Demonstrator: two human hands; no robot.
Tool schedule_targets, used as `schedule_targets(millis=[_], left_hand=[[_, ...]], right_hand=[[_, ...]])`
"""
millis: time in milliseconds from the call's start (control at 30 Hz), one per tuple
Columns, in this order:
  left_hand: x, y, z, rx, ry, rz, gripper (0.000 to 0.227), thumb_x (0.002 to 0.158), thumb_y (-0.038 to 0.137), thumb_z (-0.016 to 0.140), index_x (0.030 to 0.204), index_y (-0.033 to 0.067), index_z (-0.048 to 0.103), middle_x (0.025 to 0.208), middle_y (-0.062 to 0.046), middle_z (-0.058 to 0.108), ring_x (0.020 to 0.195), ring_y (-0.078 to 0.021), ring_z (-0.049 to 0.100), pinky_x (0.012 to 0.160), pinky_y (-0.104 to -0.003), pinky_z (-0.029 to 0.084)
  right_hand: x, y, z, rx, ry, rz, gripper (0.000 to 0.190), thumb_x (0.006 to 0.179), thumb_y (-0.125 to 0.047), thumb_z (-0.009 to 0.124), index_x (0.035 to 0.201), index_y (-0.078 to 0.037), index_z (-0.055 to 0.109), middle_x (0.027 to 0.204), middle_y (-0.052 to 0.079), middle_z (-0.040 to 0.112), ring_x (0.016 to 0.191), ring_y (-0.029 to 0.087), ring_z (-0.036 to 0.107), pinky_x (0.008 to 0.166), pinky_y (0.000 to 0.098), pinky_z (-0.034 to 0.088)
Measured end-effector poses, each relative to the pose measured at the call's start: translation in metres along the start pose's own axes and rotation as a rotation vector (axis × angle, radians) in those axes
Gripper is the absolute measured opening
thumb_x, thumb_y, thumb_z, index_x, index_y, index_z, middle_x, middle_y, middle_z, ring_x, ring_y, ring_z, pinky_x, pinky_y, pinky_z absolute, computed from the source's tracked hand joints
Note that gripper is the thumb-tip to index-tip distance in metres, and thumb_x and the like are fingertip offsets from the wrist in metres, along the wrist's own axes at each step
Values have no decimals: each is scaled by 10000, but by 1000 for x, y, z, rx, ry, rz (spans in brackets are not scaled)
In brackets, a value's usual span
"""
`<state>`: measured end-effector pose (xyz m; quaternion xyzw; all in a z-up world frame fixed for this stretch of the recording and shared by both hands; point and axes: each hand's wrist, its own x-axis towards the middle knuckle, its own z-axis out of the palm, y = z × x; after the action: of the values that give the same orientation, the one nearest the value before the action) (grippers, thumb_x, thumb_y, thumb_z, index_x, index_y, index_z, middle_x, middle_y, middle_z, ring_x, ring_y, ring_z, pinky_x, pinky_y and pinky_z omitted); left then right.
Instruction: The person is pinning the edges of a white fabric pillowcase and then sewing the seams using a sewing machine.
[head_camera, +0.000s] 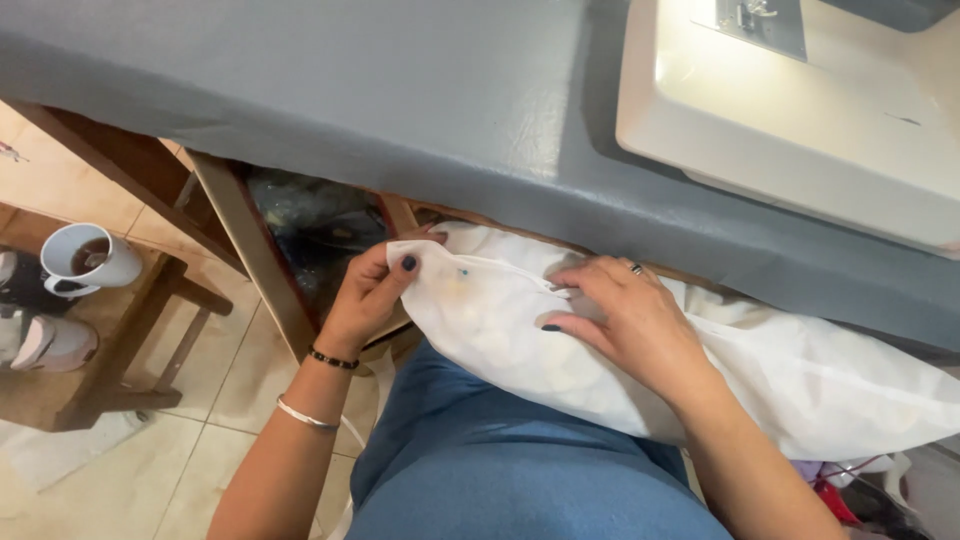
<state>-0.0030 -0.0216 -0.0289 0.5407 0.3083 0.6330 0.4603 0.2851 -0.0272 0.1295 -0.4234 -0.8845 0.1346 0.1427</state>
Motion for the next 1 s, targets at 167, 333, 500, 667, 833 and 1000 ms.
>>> schedule_targets(millis=[167, 333, 500, 667, 833, 1000], left_hand=[[-11, 8, 15, 144, 172, 129, 203, 1053, 72, 562, 1053, -78, 698, 1114, -228, 738, 1258, -391, 638, 1117, -536, 445], [-30, 60, 29, 364, 359, 161, 281, 1058, 206, 553, 1056, -45, 679, 1146, -246, 742, 1192, -309, 676, 1002, -434, 502], [-28, 197, 55, 517, 604, 123, 148, 1084, 74, 554, 1148, -45, 612, 1193, -239, 707, 1064, -292, 726, 995, -382, 599], [21, 287, 70, 785, 461, 89, 138, 1107, 39, 572, 1181, -49, 647, 1149, -192, 705, 973, -250, 707, 922, -350, 594], [213, 354, 96, 1026, 85, -1, 217, 1113, 191, 551, 1195, 17, 652, 1132, -136, 695, 959, -228, 668, 869, -361, 545], [329, 384, 145, 1232, -199, -101, 303, 1121, 342, 530, 1210, 82, 657, 1115, -80, 686, 945, -207, 628, 816, -370, 496]], right_hand=[[-18, 24, -1, -11, 20, 14, 224, 910, -266, 741, 1089, -131, 742, 1003, 135, 744, 978, 389, 726, 853, 502, 549], [-27, 23, -8, 131, 205, -210, 97, 974, -207, 659, 995, -134, 720, 867, 61, 722, 815, 316, 737, 735, 399, 591], [-19, -29, -46, 323, 248, -390, 113, 1036, -117, 531, 1036, -88, 640, 944, 39, 680, 819, 228, 667, 736, 320, 540], [7, -91, -114, 517, 298, -516, 178, 1074, -171, 466, 1075, -67, 610, 1000, 78, 674, 873, 262, 642, 812, 335, 503], [49, -132, -158, 886, 506, -385, 158, 1049, -274, 500, 1067, -133, 568, 860, -72, 514, 745, 68, 424, 697, 235, 407], [108, -109, -119, 1364, 584, -342, 286, 1020, -330, 586, 1155, -79, 610, 963, -33, 617, 832, 52, 543, 730, 225, 475]])
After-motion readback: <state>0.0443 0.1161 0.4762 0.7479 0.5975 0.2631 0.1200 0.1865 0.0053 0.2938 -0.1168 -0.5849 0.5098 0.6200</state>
